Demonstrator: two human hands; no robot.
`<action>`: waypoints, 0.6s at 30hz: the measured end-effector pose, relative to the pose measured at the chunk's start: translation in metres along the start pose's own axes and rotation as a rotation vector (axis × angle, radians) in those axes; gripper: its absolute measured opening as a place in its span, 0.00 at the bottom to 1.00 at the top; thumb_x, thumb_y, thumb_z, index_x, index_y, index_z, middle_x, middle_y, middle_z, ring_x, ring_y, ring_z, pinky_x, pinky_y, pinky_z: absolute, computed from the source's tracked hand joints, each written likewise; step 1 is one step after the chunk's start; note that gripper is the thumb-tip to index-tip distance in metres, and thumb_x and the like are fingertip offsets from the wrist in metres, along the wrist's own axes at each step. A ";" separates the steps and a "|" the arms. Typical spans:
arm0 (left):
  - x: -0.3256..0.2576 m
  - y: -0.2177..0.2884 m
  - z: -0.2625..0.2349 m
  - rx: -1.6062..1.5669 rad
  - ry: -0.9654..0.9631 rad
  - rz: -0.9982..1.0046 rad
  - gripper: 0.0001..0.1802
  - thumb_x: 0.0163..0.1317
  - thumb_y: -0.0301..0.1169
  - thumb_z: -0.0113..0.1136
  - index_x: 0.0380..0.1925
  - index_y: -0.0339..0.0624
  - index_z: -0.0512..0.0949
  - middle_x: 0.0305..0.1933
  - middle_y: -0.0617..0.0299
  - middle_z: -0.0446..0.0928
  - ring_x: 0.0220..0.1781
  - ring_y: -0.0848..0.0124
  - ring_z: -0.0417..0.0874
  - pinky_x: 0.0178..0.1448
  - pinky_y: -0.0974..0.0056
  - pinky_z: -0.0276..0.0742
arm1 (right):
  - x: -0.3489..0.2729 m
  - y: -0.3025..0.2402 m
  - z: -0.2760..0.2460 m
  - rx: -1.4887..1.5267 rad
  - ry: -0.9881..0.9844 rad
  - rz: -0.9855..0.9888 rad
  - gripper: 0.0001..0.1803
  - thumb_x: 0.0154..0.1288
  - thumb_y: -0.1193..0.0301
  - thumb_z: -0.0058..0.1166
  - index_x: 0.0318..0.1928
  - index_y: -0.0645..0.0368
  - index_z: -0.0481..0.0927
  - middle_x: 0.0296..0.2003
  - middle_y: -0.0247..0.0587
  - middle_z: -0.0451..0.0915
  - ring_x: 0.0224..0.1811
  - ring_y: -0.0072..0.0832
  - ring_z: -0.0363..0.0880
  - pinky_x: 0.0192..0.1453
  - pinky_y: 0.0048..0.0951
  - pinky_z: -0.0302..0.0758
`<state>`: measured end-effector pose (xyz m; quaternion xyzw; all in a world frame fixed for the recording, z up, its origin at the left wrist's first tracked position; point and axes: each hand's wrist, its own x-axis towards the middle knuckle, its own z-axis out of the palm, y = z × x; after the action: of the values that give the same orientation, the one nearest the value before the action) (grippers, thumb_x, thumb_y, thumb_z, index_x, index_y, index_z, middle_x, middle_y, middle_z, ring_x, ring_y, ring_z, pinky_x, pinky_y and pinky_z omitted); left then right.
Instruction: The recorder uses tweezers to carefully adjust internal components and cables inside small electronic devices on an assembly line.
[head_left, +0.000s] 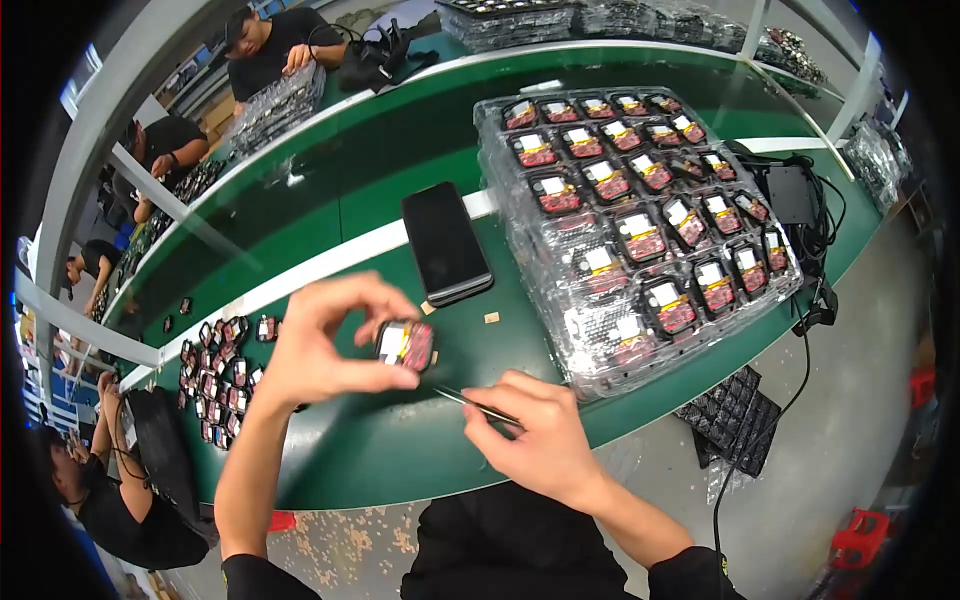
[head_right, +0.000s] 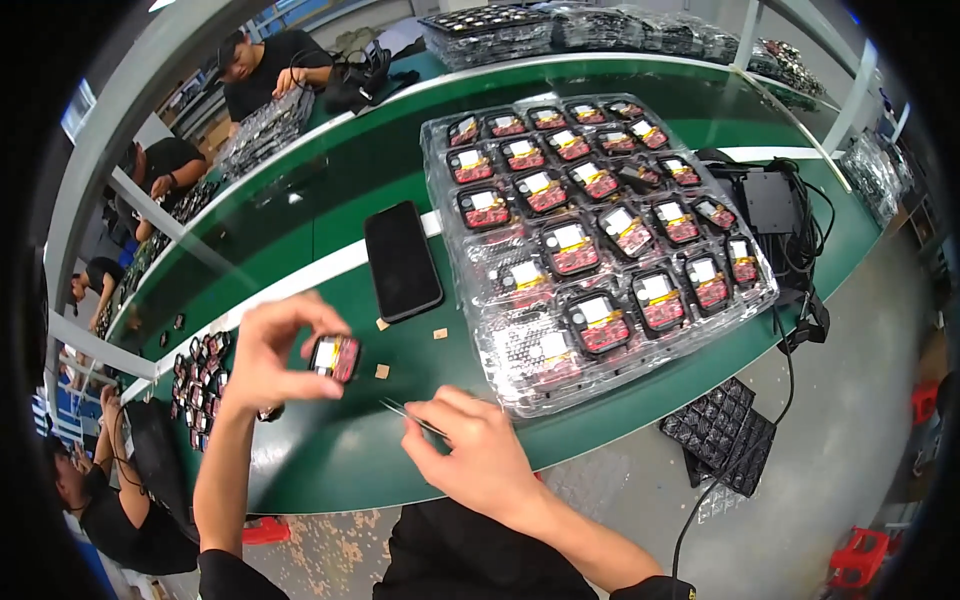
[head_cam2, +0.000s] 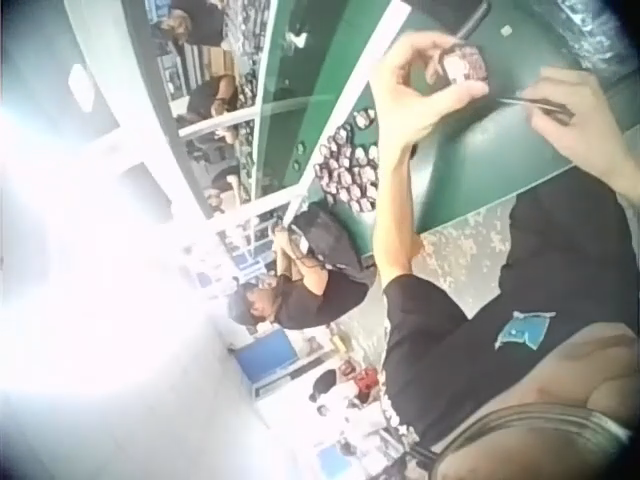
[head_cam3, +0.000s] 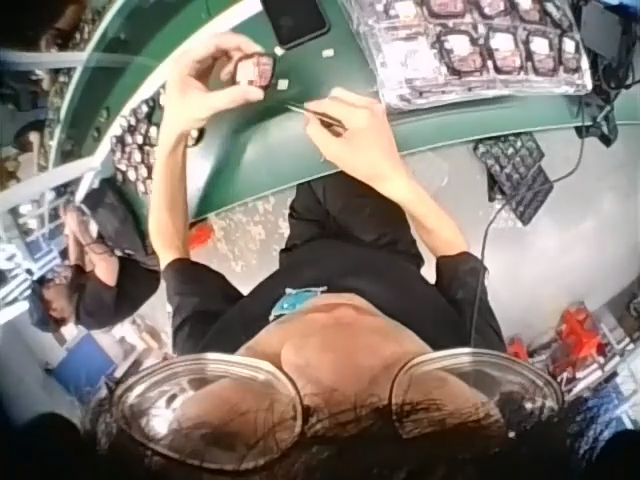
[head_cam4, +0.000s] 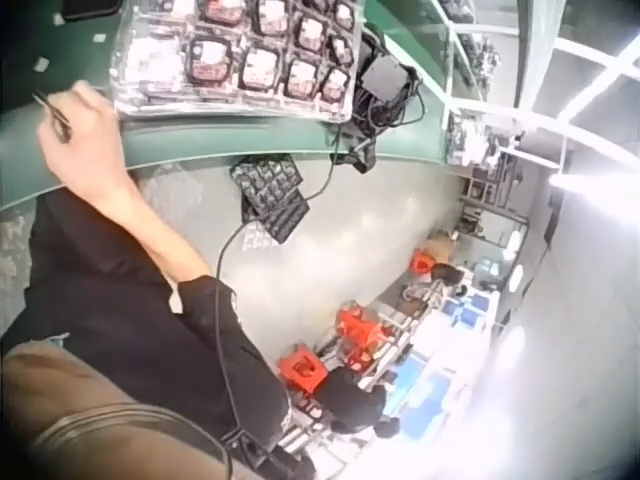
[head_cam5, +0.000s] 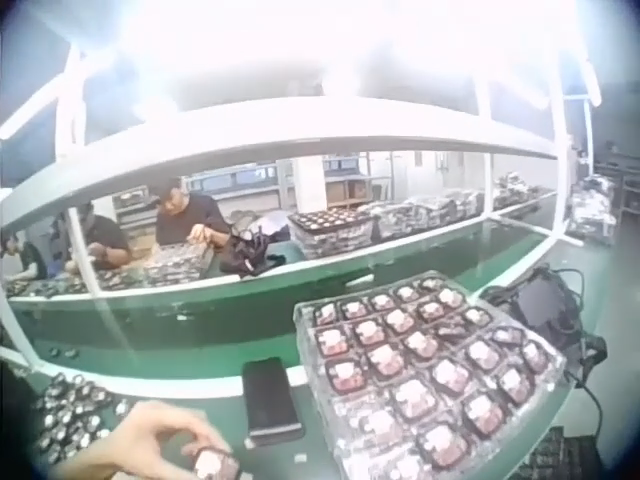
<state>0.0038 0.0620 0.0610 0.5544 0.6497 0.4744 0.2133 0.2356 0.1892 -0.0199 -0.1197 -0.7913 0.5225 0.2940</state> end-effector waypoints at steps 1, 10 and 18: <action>0.019 0.013 0.001 0.043 -0.002 0.042 0.27 0.45 0.32 0.91 0.46 0.38 0.90 0.40 0.67 0.86 0.34 0.79 0.75 0.39 0.70 0.70 | 0.001 0.003 0.001 0.008 0.002 -0.004 0.09 0.65 0.76 0.69 0.44 0.66 0.90 0.29 0.43 0.81 0.23 0.35 0.80 0.30 0.36 0.75; 0.141 0.055 0.037 0.261 -0.343 0.420 0.27 0.56 0.30 0.84 0.57 0.40 0.90 0.53 0.57 0.85 0.56 0.63 0.84 0.66 0.56 0.79 | 0.004 0.003 0.006 0.073 -0.010 -0.034 0.09 0.65 0.76 0.70 0.45 0.65 0.92 0.27 0.40 0.81 0.22 0.28 0.78 0.28 0.32 0.73; 0.062 -0.004 -0.040 0.457 0.134 0.115 0.17 0.68 0.30 0.73 0.56 0.42 0.87 0.61 0.57 0.85 0.62 0.63 0.84 0.69 0.57 0.78 | 0.002 0.002 -0.004 0.072 0.001 0.027 0.08 0.64 0.76 0.70 0.43 0.65 0.91 0.29 0.43 0.84 0.25 0.31 0.83 0.29 0.31 0.75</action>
<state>-0.0486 0.1040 0.0911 0.5916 0.7201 0.3625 0.0113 0.2360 0.1942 -0.0195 -0.1202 -0.7702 0.5545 0.2914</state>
